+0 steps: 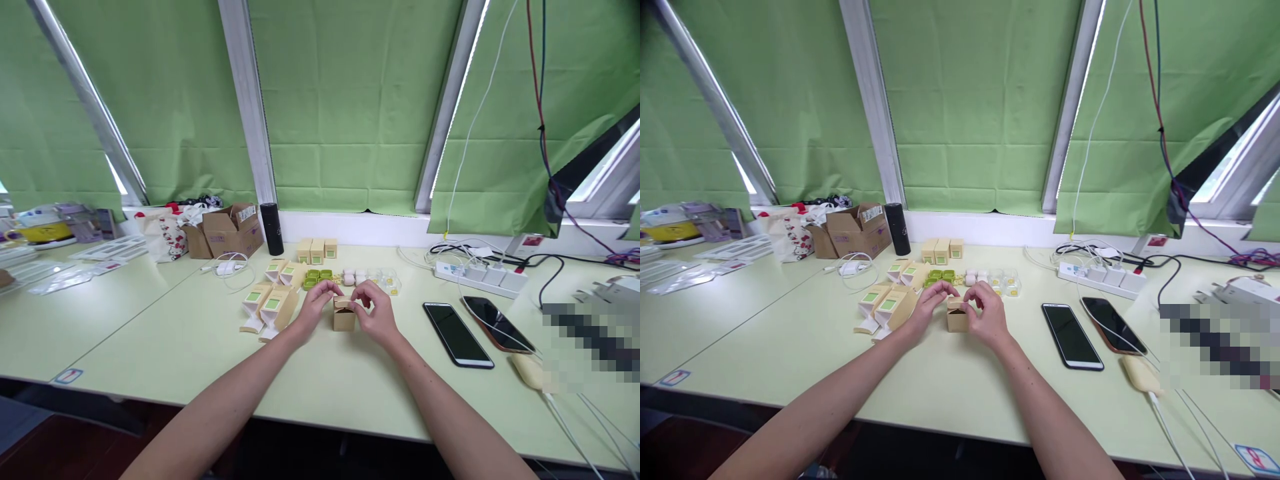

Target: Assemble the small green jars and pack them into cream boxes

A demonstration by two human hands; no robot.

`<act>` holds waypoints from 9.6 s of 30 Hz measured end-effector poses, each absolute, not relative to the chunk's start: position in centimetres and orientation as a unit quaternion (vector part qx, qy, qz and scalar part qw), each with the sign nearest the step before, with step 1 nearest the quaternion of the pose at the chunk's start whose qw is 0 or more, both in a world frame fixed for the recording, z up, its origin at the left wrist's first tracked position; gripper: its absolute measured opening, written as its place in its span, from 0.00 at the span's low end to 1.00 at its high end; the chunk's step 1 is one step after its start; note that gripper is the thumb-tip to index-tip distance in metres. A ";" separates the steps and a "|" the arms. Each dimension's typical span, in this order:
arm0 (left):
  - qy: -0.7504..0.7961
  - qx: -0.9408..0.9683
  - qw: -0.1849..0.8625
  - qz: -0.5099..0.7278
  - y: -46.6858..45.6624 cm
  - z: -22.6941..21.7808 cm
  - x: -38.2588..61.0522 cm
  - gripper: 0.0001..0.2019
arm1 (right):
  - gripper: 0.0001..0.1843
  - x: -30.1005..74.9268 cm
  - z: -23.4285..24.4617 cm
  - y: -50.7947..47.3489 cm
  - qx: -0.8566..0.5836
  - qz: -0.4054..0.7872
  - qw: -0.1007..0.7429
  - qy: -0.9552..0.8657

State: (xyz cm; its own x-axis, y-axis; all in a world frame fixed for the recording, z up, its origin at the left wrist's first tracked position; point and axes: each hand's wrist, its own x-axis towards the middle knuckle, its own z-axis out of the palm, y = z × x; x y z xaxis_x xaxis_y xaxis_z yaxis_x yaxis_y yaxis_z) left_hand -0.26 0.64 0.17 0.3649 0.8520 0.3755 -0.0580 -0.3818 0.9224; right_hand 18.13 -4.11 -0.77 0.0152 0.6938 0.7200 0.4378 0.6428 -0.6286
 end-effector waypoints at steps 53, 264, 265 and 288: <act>0.306 0.756 0.368 0.447 0.4 -1.0 -0.5 0.13 | 0.05 18.7 -1.8 -3.9 -0.410 0.123 0.498 -0.754; 0.517 0.849 -0.064 0.089 3.4 0.1 -1.9 0.14 | 0.15 17.8 -1.2 -4.0 -0.680 0.068 0.216 -0.698; 0.517 0.849 -0.063 0.088 3.3 0.1 -1.9 0.14 | 0.18 17.8 -1.2 -4.0 -0.678 0.067 0.218 -0.698; 0.409 0.896 -0.058 0.162 -0.5 1.1 -0.2 0.15 | 0.42 17.9 -1.8 -3.9 -0.615 0.097 0.330 -0.710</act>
